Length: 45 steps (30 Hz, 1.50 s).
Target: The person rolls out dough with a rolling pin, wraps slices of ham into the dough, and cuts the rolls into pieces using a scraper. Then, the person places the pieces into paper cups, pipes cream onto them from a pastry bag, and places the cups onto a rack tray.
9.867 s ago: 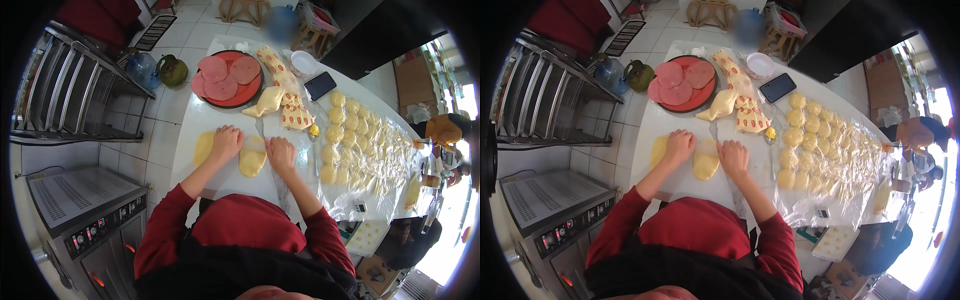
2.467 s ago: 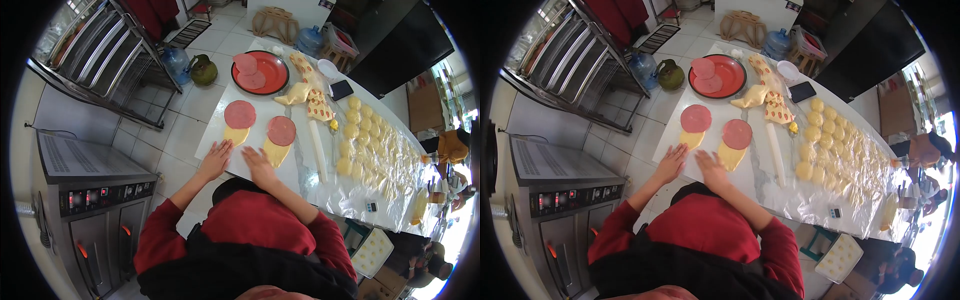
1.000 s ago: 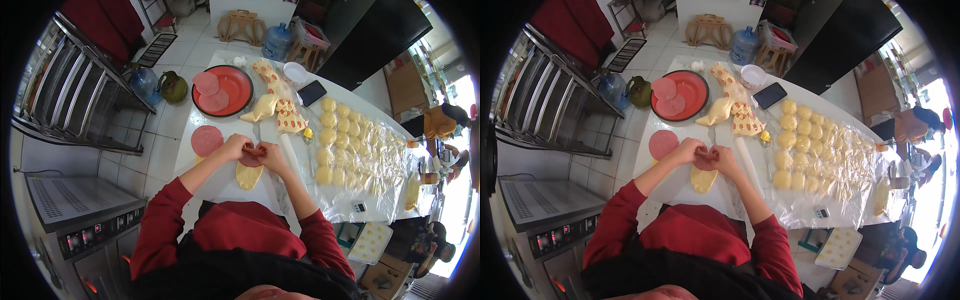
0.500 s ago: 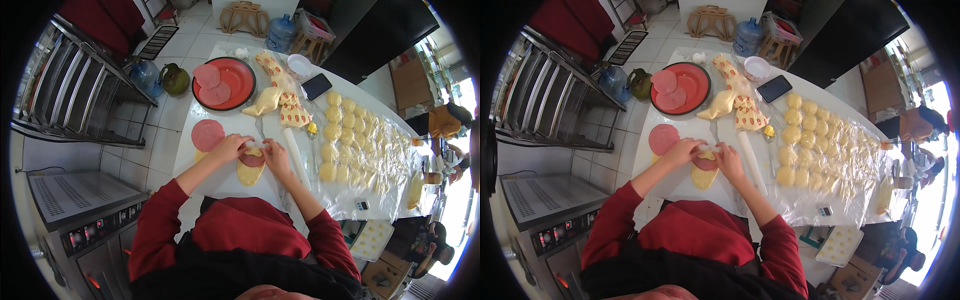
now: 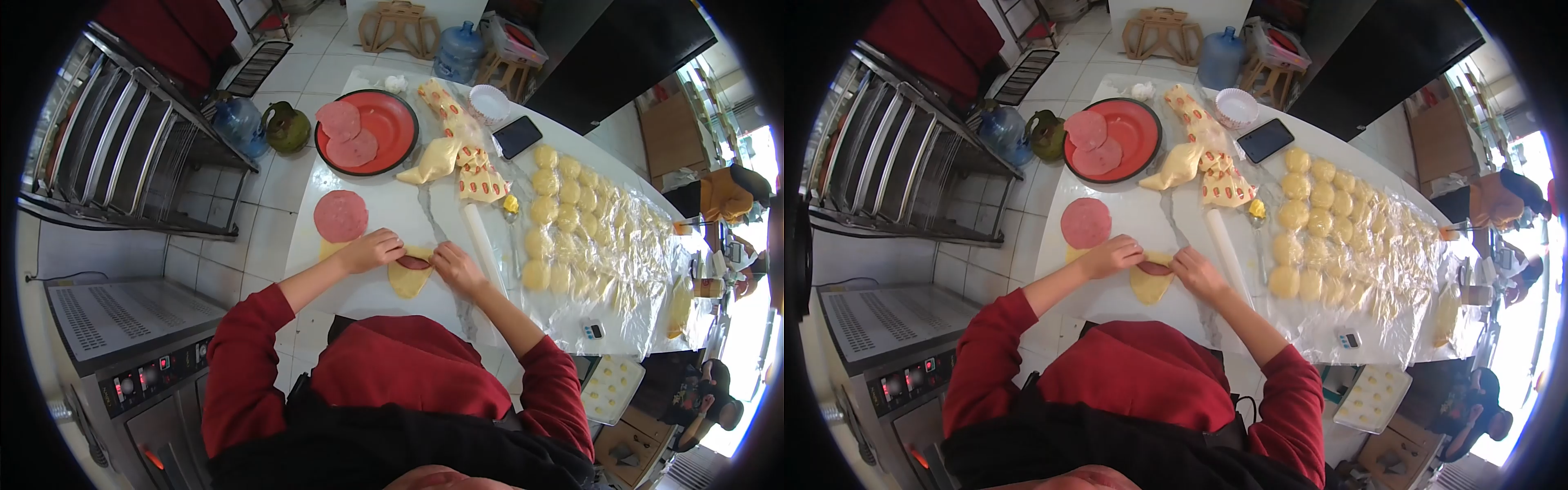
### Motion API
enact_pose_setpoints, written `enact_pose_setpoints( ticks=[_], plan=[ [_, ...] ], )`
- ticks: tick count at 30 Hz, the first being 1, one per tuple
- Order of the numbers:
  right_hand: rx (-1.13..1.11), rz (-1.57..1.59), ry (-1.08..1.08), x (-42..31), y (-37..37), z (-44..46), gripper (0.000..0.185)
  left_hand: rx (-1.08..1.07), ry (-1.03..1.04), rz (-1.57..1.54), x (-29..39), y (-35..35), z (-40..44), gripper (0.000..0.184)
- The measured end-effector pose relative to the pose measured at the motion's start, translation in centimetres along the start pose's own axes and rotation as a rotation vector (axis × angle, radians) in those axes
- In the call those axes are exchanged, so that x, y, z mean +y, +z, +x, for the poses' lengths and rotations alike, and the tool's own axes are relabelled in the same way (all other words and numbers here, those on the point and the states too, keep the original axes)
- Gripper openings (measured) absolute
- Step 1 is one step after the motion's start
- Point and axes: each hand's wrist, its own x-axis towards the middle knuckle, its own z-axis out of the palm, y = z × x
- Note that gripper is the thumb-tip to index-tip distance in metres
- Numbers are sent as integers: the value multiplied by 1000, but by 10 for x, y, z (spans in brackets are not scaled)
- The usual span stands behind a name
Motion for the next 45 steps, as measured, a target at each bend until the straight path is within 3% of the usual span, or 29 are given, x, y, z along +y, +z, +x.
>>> enact_pose_setpoints(
  ticks=[1, 4, 7, 10, 13, 16, 22, 25, 28, 31, 40, 43, 45],
  plan=[
    [35, -65, -86, -4, 1, -3, 21, 36, 25, 11, 4, -1, -3, 19],
    [82, 36, 23, -20, -9, -3, 20, 81, -1, -141, 12, 1, -8, 21],
    [15, 379, 599, -28, -10, 2, 22, 92, -352, -383, 15, 0, -7, 19],
    [-118, 238, 699, -28, -21, 23, 22, -40, -799, -639, 21, -23, 23, 20],
    [12, 87, 209, -16, -13, 17, 23, -134, -471, -344, 8, -12, 17, 22],
    [-187, 267, 361, -21, -12, 9, 23, -230, -458, -348, 7, -7, 12, 25],
    [10, -109, -20, -26, 1, -22, 23, 89, -58, 46, 20, -7, -14, 23],
    [39, 27, 37, -42, -13, -17, 21, 53, -119, -48, 34, -25, -6, 24],
    [-40, 412, 581, -49, -8, -16, 21, -6, -290, -445, 34, -16, -10, 24],
    [55, 343, 485, -50, -2, -5, 20, -106, -703, -571, 43, -12, 0, 23],
    [23, -89, 45, -71, 13, -32, 25, 40, -167, -146, 59, 6, -29, 27],
    [96, 122, 105, -81, 15, -40, 26, 78, -167, -324, 71, -2, -32, 27],
    [147, 286, 291, -84, 13, -37, 26, 65, -442, -487, 79, 3, -34, 27]
  ],
)
